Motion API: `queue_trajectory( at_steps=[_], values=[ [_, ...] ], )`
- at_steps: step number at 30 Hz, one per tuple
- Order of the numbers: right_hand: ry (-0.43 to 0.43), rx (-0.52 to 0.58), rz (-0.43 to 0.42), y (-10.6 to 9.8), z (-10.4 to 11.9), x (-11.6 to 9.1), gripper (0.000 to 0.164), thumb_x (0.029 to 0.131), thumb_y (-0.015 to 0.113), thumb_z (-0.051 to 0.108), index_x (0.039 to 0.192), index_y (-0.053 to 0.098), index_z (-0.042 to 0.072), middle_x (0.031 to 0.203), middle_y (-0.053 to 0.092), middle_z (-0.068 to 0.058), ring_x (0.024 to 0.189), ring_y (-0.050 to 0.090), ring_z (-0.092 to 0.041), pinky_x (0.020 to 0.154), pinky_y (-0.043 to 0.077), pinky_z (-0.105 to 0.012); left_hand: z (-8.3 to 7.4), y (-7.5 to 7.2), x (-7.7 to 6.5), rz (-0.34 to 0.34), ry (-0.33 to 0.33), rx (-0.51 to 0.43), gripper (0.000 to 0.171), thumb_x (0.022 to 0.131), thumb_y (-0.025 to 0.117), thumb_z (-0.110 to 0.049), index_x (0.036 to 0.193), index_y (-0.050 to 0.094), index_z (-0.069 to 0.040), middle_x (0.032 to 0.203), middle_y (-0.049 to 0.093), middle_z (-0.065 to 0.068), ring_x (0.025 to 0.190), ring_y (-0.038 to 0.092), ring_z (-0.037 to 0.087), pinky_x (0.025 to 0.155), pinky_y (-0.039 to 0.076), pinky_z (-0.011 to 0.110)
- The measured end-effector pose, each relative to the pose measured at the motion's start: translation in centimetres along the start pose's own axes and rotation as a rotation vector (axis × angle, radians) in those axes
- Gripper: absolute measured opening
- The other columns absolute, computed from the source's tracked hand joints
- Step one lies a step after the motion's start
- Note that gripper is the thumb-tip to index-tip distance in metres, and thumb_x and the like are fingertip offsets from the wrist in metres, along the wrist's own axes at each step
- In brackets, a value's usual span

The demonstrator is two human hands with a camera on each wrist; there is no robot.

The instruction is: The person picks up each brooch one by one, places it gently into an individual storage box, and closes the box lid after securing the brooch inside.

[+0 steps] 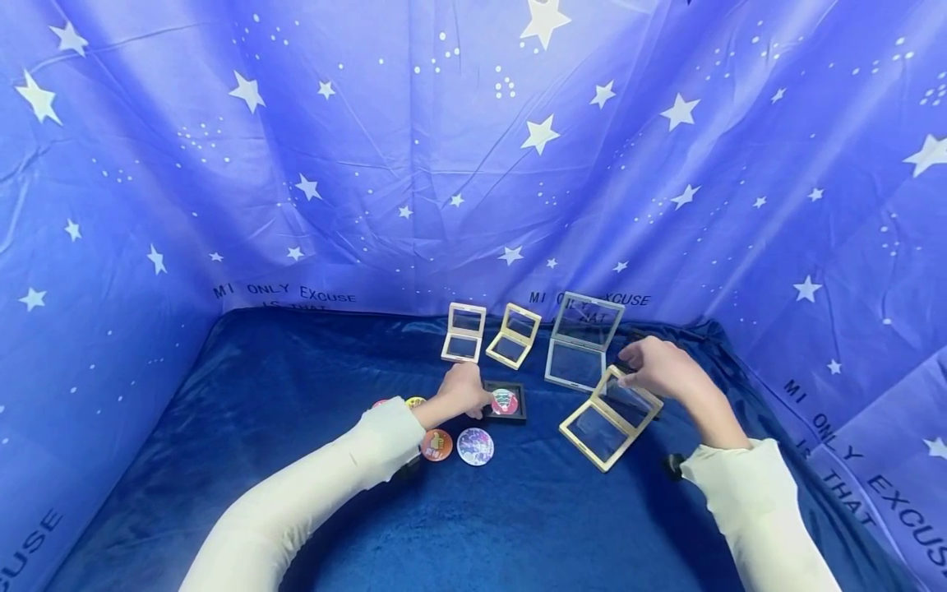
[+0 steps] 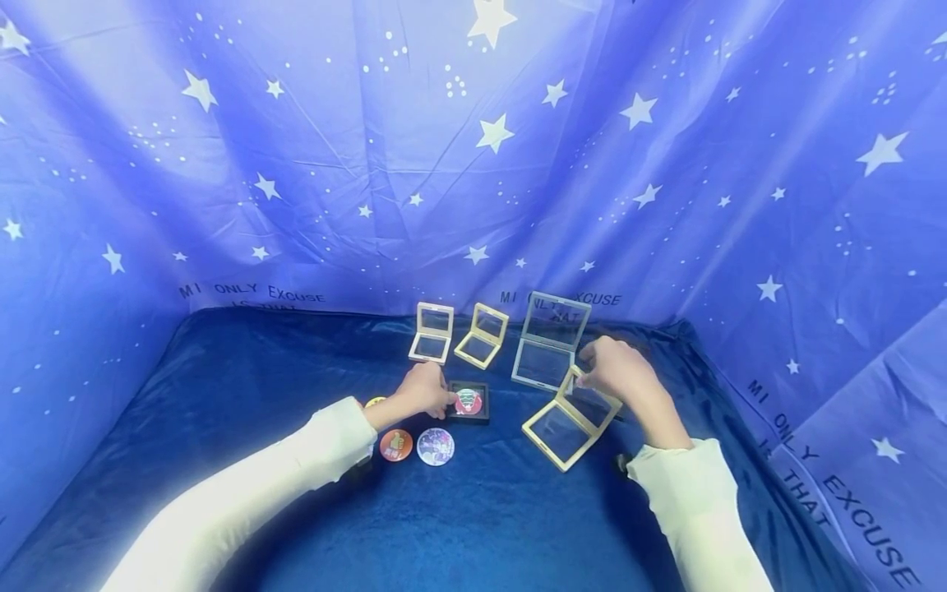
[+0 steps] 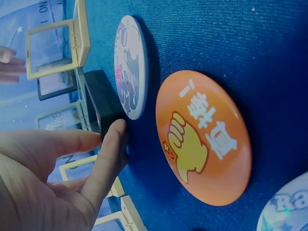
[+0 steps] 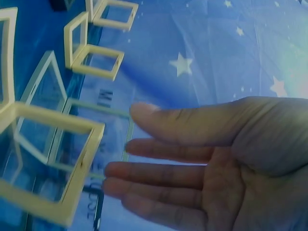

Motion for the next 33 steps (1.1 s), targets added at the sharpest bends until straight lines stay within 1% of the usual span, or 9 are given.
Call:
queue_trajectory(
  at_steps=[8, 15, 17, 19, 22, 26, 28, 30, 33],
  values=[
    [0.052, 0.003, 0.061, 1.0, -3.0, -0.4, 0.045, 0.091, 0.072, 0.012, 0.125, 0.062, -0.015, 0.119, 0.068, -0.032, 0.103, 0.068, -0.044, 0.084, 0.055, -0.054, 0.3, 0.2, 0.2, -0.001, -0.012, -0.037, 0.03, 0.088, 0.079, -0.018, 0.064, 0.066, -0.005, 0.054, 0.069, 0.005, 0.05, 0.069, 0.013, 0.055, 0.055, 0.026],
    [0.075, 0.007, 0.083, 1.9, -4.1, -0.3, 0.038, 0.091, 0.073, 0.01, 0.12, 0.065, -0.014, 0.114, 0.07, -0.03, 0.1, 0.068, -0.042, 0.082, 0.056, -0.053, 0.4, 0.1, 0.2, -0.019, -0.022, -0.04, 0.029, 0.086, 0.079, -0.016, 0.063, 0.066, -0.005, 0.051, 0.068, 0.004, 0.049, 0.069, 0.014, 0.051, 0.053, 0.025],
    [0.078, 0.019, 0.086, 2.2, -4.2, -0.3, 0.028, 0.091, 0.072, 0.008, 0.11, 0.069, -0.012, 0.098, 0.071, -0.023, 0.085, 0.067, -0.032, 0.074, 0.056, -0.046, 0.6, -0.1, 0.2, -0.024, -0.023, -0.047, 0.03, 0.086, 0.079, -0.016, 0.061, 0.067, -0.005, 0.051, 0.068, 0.004, 0.049, 0.069, 0.014, 0.049, 0.052, 0.024],
    [0.08, 0.03, 0.089, 2.4, -4.2, -0.3, 0.014, 0.091, 0.071, 0.007, 0.091, 0.067, -0.007, 0.077, 0.062, -0.011, 0.069, 0.055, -0.021, 0.063, 0.048, -0.037, 0.8, -0.3, 0.3, -0.031, -0.022, -0.053, 0.03, 0.085, 0.079, -0.016, 0.06, 0.068, -0.005, 0.051, 0.068, 0.004, 0.05, 0.069, 0.014, 0.048, 0.051, 0.023],
    [0.073, 0.034, 0.083, 2.4, -4.2, -0.3, 0.01, 0.09, 0.07, 0.004, 0.085, 0.066, -0.003, 0.073, 0.056, -0.003, 0.066, 0.043, -0.015, 0.061, 0.041, -0.032, 1.1, -1.0, 0.4, -0.054, -0.013, -0.065, 0.028, 0.083, 0.081, -0.016, 0.06, 0.071, -0.004, 0.051, 0.068, 0.005, 0.049, 0.07, 0.015, 0.046, 0.048, 0.023],
    [0.06, 0.042, 0.071, 2.4, -4.0, -0.3, 0.005, 0.089, 0.068, 0.001, 0.085, 0.067, -0.002, 0.074, 0.057, -0.003, 0.067, 0.046, -0.016, 0.061, 0.041, -0.032, 1.6, -2.4, 0.5, -0.091, -0.001, -0.084, 0.025, 0.081, 0.082, -0.016, 0.06, 0.074, -0.005, 0.051, 0.068, 0.004, 0.047, 0.068, 0.014, 0.046, 0.046, 0.022],
    [0.059, 0.055, 0.067, 2.5, -4.0, -0.2, 0.01, 0.088, 0.067, -0.001, 0.08, 0.063, 0.002, 0.07, 0.05, -0.001, 0.065, 0.043, -0.016, 0.06, 0.036, -0.031, 2.1, -3.2, 0.6, -0.107, -0.005, -0.086, 0.024, 0.08, 0.082, -0.017, 0.06, 0.075, -0.006, 0.05, 0.067, 0.003, 0.047, 0.067, 0.012, 0.046, 0.045, 0.021],
    [0.06, 0.061, 0.055, 2.4, -4.0, -0.1, 0.009, 0.088, 0.066, -0.002, 0.079, 0.065, 0.001, 0.069, 0.052, 0.0, 0.064, 0.044, -0.016, 0.059, 0.037, -0.03, 2.6, -4.1, 0.6, -0.123, -0.018, -0.084, 0.022, 0.081, 0.081, -0.018, 0.063, 0.076, -0.007, 0.05, 0.067, 0.001, 0.047, 0.067, 0.01, 0.047, 0.045, 0.02],
    [0.069, 0.063, 0.028, 2.2, -4.0, 0.0, 0.007, 0.087, 0.066, -0.003, 0.091, 0.071, -0.005, 0.077, 0.063, -0.006, 0.068, 0.051, -0.019, 0.061, 0.044, -0.032, 3.7, -5.6, 0.4, -0.156, -0.048, -0.089, 0.016, 0.083, 0.08, -0.02, 0.072, 0.08, -0.009, 0.052, 0.068, 0.0, 0.048, 0.067, 0.01, 0.05, 0.048, 0.022]
  ],
)
Point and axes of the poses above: each hand's wrist, its own x-axis towards the middle knuckle, its own y-axis out of the palm, z = x × y, the point moved 8 cm from there along x, towards the middle knuckle
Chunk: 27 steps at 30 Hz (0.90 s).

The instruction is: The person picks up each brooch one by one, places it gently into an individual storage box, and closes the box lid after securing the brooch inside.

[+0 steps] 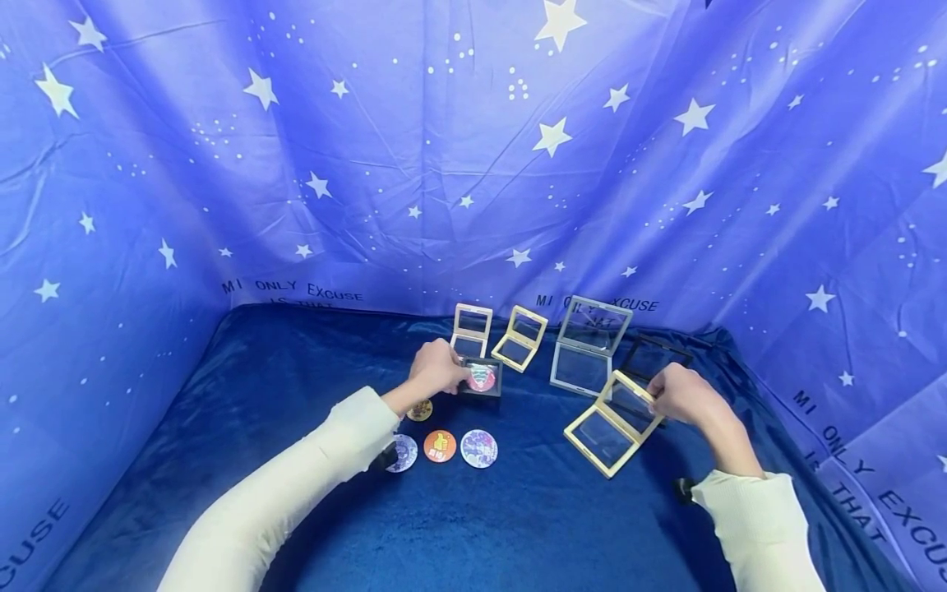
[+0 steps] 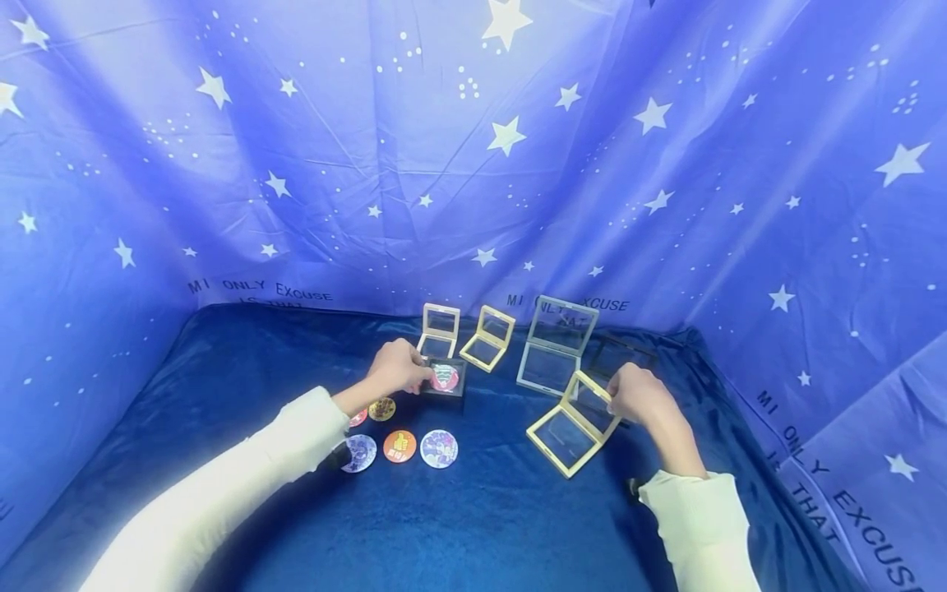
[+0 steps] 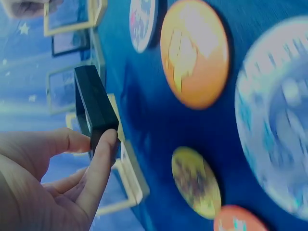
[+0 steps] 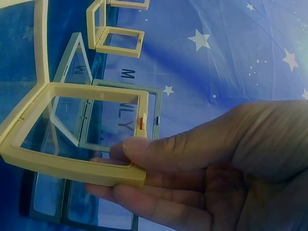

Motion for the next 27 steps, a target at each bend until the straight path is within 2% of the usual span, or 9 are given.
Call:
queue_trajectory(
  at_steps=[3, 7, 11, 17, 22, 27],
  values=[
    [0.005, 0.001, -0.03, -0.4, 0.1, 0.1, 0.016, 0.087, 0.067, -0.002, 0.101, 0.072, -0.01, 0.086, 0.071, -0.016, 0.074, 0.061, -0.023, 0.066, 0.053, -0.039, 1.2, -1.8, 0.1, -0.036, -0.039, -0.007, 0.013, 0.085, 0.079, -0.022, 0.085, 0.082, -0.009, 0.055, 0.07, 0.001, 0.052, 0.069, 0.011, 0.056, 0.052, 0.023],
    [-0.02, 0.004, -0.07, -0.8, 0.4, 0.3, 0.02, 0.087, 0.068, -0.003, 0.104, 0.072, -0.013, 0.095, 0.074, -0.024, 0.081, 0.07, -0.029, 0.074, 0.058, -0.049, 3.0, -4.0, 0.4, -0.067, -0.077, -0.018, 0.02, 0.086, 0.078, -0.024, 0.096, 0.082, -0.008, 0.06, 0.072, 0.002, 0.057, 0.072, 0.015, 0.057, 0.052, 0.023],
    [-0.047, 0.005, -0.092, -1.1, 1.2, 0.4, 0.02, 0.087, 0.066, -0.004, 0.104, 0.072, -0.013, 0.095, 0.074, -0.025, 0.081, 0.071, -0.031, 0.074, 0.058, -0.049, 4.9, -6.3, 0.3, -0.098, -0.087, -0.029, 0.023, 0.088, 0.077, -0.025, 0.099, 0.082, -0.006, 0.063, 0.073, 0.003, 0.058, 0.072, 0.015, 0.053, 0.049, 0.02],
    [-0.071, -0.014, -0.132, -1.6, 3.0, 1.0, 0.018, 0.088, 0.068, -0.003, 0.103, 0.073, -0.012, 0.094, 0.075, -0.024, 0.082, 0.072, -0.033, 0.076, 0.056, -0.051, 7.7, -9.7, -0.3, -0.154, -0.112, -0.02, 0.026, 0.088, 0.075, -0.027, 0.101, 0.082, -0.006, 0.061, 0.072, 0.001, 0.054, 0.067, 0.009, 0.056, 0.045, 0.021],
    [-0.13, -0.035, -0.164, -2.0, 5.0, 1.8, 0.018, 0.09, 0.067, -0.003, 0.105, 0.073, -0.011, 0.096, 0.076, -0.024, 0.086, 0.072, -0.035, 0.078, 0.057, -0.051, 9.8, -11.6, -0.6, -0.165, -0.155, -0.013, 0.03, 0.089, 0.075, -0.029, 0.104, 0.081, -0.004, 0.057, 0.068, -0.002, 0.053, 0.062, 0.008, 0.054, 0.043, 0.022],
    [-0.205, -0.057, -0.186, -2.2, 7.4, 2.6, 0.019, 0.091, 0.064, -0.005, 0.107, 0.074, -0.01, 0.099, 0.075, -0.025, 0.088, 0.073, -0.037, 0.079, 0.058, -0.05, 11.8, -12.9, -1.0, -0.175, -0.177, 0.004, 0.032, 0.089, 0.073, -0.028, 0.108, 0.079, -0.003, 0.055, 0.066, -0.003, 0.054, 0.062, 0.009, 0.053, 0.042, 0.023]
  ],
)
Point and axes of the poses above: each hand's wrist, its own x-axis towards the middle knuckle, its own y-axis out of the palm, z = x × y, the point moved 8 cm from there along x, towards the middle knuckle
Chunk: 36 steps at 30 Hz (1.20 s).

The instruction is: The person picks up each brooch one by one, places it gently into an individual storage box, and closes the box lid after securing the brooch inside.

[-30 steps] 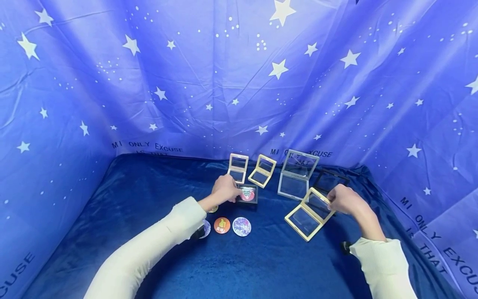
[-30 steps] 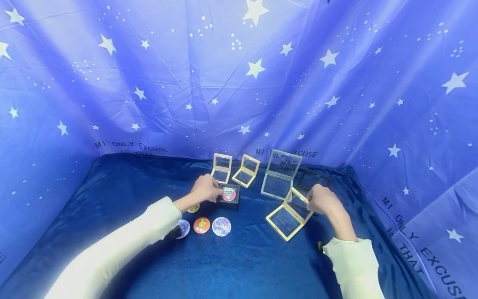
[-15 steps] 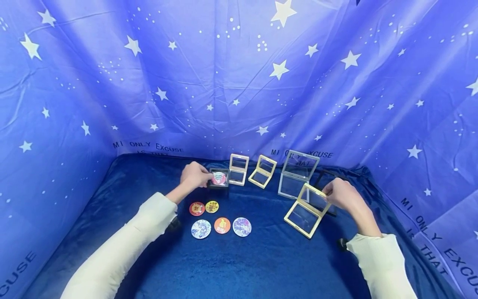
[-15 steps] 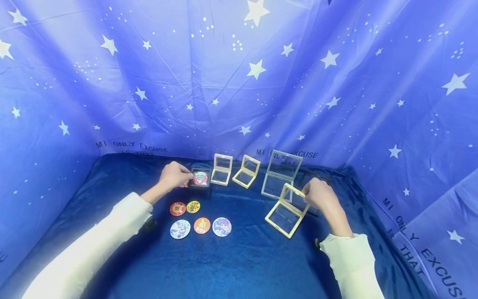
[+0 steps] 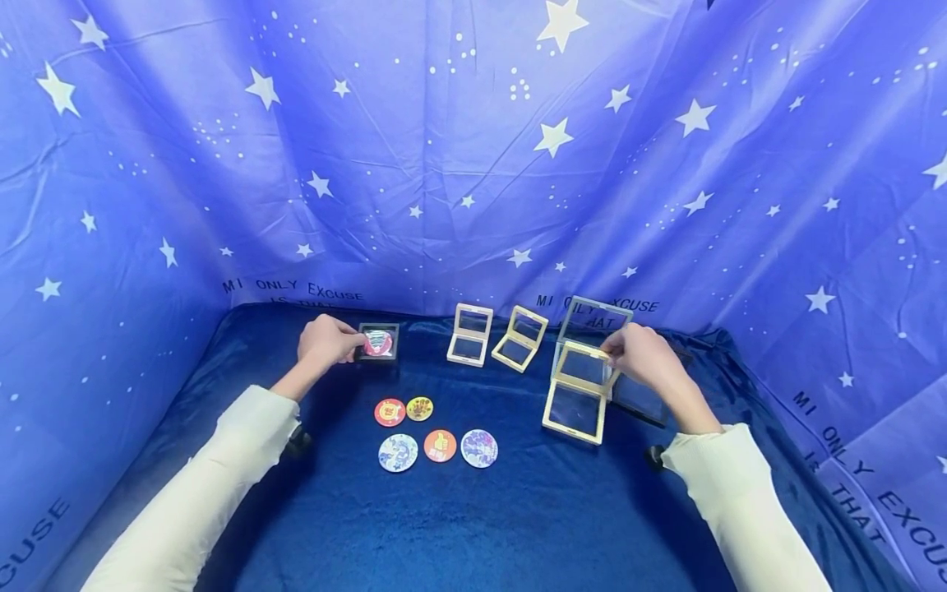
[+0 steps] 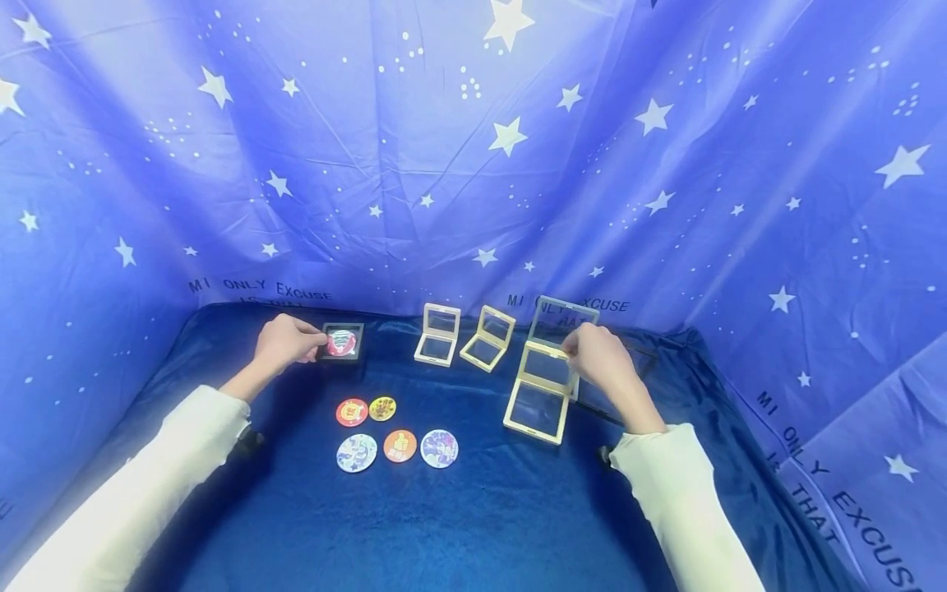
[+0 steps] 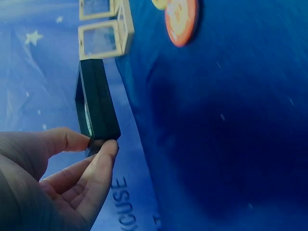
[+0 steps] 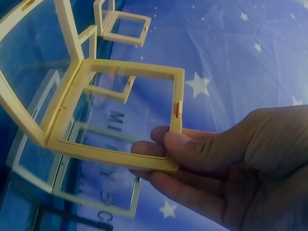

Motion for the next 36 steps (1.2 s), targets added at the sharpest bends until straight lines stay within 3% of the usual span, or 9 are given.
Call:
queue_trajectory(
  at_steps=[13, 19, 27, 36],
  values=[
    [-0.041, -0.007, 0.029, 2.0, 2.9, 3.1, 0.022, 0.095, 0.063, -0.004, 0.114, 0.074, -0.005, 0.112, 0.074, -0.025, 0.1, 0.072, -0.038, 0.087, 0.058, -0.051, 3.9, -1.9, 0.2, -0.008, -0.059, 0.04, 0.034, 0.09, 0.071, -0.028, 0.112, 0.078, -0.002, 0.056, 0.067, -0.006, 0.054, 0.063, 0.007, 0.053, 0.043, 0.025],
    [-0.07, 0.015, 0.049, 2.8, 3.5, 3.7, 0.017, 0.094, 0.065, -0.004, 0.106, 0.077, -0.003, 0.105, 0.076, -0.021, 0.09, 0.072, -0.032, 0.081, 0.058, -0.047, 5.5, -2.7, 0.3, -0.017, -0.085, 0.048, 0.035, 0.09, 0.071, -0.029, 0.112, 0.077, -0.002, 0.056, 0.068, -0.006, 0.053, 0.064, 0.007, 0.054, 0.043, 0.027],
    [-0.086, 0.031, 0.079, 3.7, 4.1, 4.1, 0.02, 0.094, 0.064, -0.005, 0.111, 0.075, -0.005, 0.113, 0.074, -0.023, 0.1, 0.072, -0.037, 0.086, 0.058, -0.047, 7.3, -3.3, 0.5, -0.004, -0.117, 0.044, 0.033, 0.092, 0.069, -0.027, 0.109, 0.077, 0.0, 0.054, 0.064, -0.008, 0.054, 0.065, 0.008, 0.054, 0.042, 0.027],
    [-0.089, 0.047, 0.103, 4.7, 4.2, 4.7, 0.017, 0.095, 0.066, -0.001, 0.107, 0.077, -0.002, 0.104, 0.077, -0.018, 0.083, 0.071, -0.025, 0.078, 0.058, -0.041, 8.7, -3.2, 0.8, 0.012, -0.176, 0.084, 0.028, 0.092, 0.069, -0.027, 0.102, 0.079, -0.004, 0.052, 0.062, -0.007, 0.055, 0.062, 0.011, 0.053, 0.041, 0.028]
  ],
)
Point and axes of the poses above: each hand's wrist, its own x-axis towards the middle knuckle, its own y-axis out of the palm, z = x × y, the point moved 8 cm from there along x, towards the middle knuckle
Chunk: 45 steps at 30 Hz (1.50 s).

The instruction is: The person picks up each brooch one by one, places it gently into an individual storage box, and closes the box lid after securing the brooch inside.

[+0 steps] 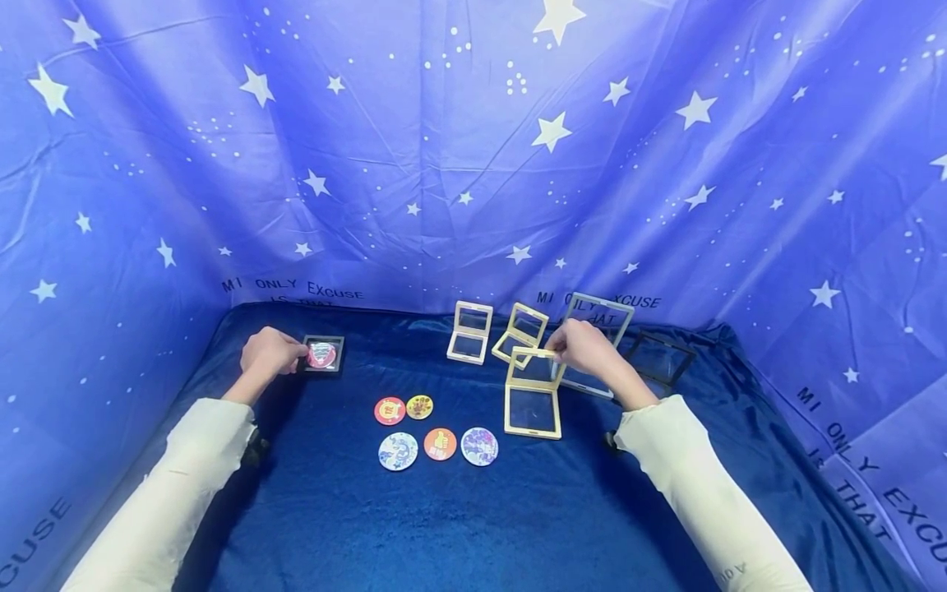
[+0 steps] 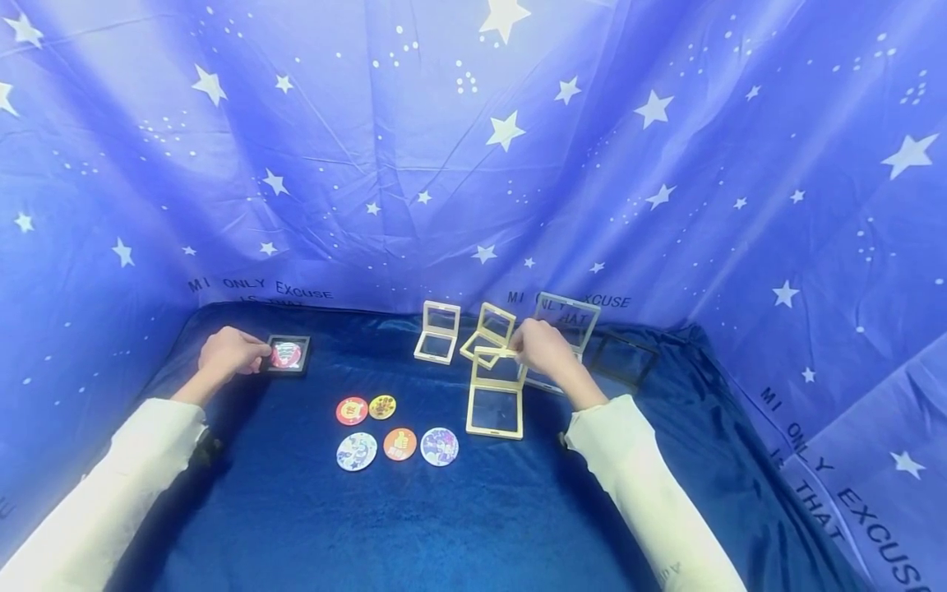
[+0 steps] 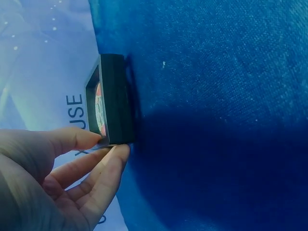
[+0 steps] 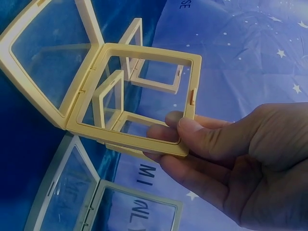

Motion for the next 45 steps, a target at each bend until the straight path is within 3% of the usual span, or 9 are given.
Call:
queue_trajectory(
  at_steps=[8, 16, 23, 32, 45],
  values=[
    [-0.024, 0.0, -0.014, 0.21, 0.33, 0.4, 0.017, 0.095, 0.065, -0.002, 0.107, 0.077, -0.002, 0.105, 0.076, -0.019, 0.081, 0.069, -0.023, 0.076, 0.057, -0.04, 0.42, 0.1, -0.04, -0.008, -0.001, 0.013, 0.028, 0.092, 0.07, -0.024, 0.107, 0.078, -0.002, 0.053, 0.063, -0.007, 0.054, 0.062, 0.009, 0.056, 0.042, 0.028],
    [-0.039, 0.012, -0.022, 0.36, 0.65, 0.54, 0.019, 0.095, 0.064, -0.004, 0.108, 0.077, -0.002, 0.107, 0.076, -0.02, 0.081, 0.069, -0.023, 0.075, 0.056, -0.039, 0.66, -0.02, 0.05, -0.05, -0.014, 0.007, 0.032, 0.089, 0.072, -0.023, 0.112, 0.077, -0.002, 0.056, 0.067, -0.004, 0.07, 0.068, 0.022, 0.058, 0.044, 0.03],
    [-0.038, 0.032, -0.026, 0.38, 0.87, 0.46, 0.018, 0.094, 0.065, -0.004, 0.107, 0.077, -0.002, 0.104, 0.077, -0.019, 0.086, 0.073, -0.027, 0.078, 0.059, -0.042, 0.44, -0.03, 0.11, -0.056, 0.011, -0.008, 0.03, 0.089, 0.071, -0.019, 0.11, 0.076, 0.002, 0.06, 0.071, 0.002, 0.056, 0.065, 0.01, 0.056, 0.045, 0.03],
    [-0.027, 0.032, -0.019, 0.56, 0.62, 0.57, 0.017, 0.095, 0.066, -0.002, 0.107, 0.077, -0.002, 0.105, 0.077, -0.019, 0.087, 0.073, -0.028, 0.08, 0.059, -0.043, 0.38, 0.13, 0.34, -0.063, 0.032, -0.03, 0.028, 0.088, 0.071, -0.016, 0.106, 0.076, 0.004, 0.065, 0.074, 0.007, 0.05, 0.062, 0.004, 0.055, 0.046, 0.029],
    [-0.032, 0.03, -0.024, 0.73, 0.78, 0.77, 0.016, 0.095, 0.066, -0.001, 0.106, 0.078, -0.001, 0.103, 0.077, -0.018, 0.089, 0.073, -0.029, 0.08, 0.06, -0.043, 0.41, 0.09, 0.39, -0.055, 0.037, -0.01, 0.027, 0.088, 0.07, -0.017, 0.105, 0.077, 0.003, 0.061, 0.071, 0.003, 0.058, 0.065, 0.013, 0.058, 0.046, 0.032]
  ],
)
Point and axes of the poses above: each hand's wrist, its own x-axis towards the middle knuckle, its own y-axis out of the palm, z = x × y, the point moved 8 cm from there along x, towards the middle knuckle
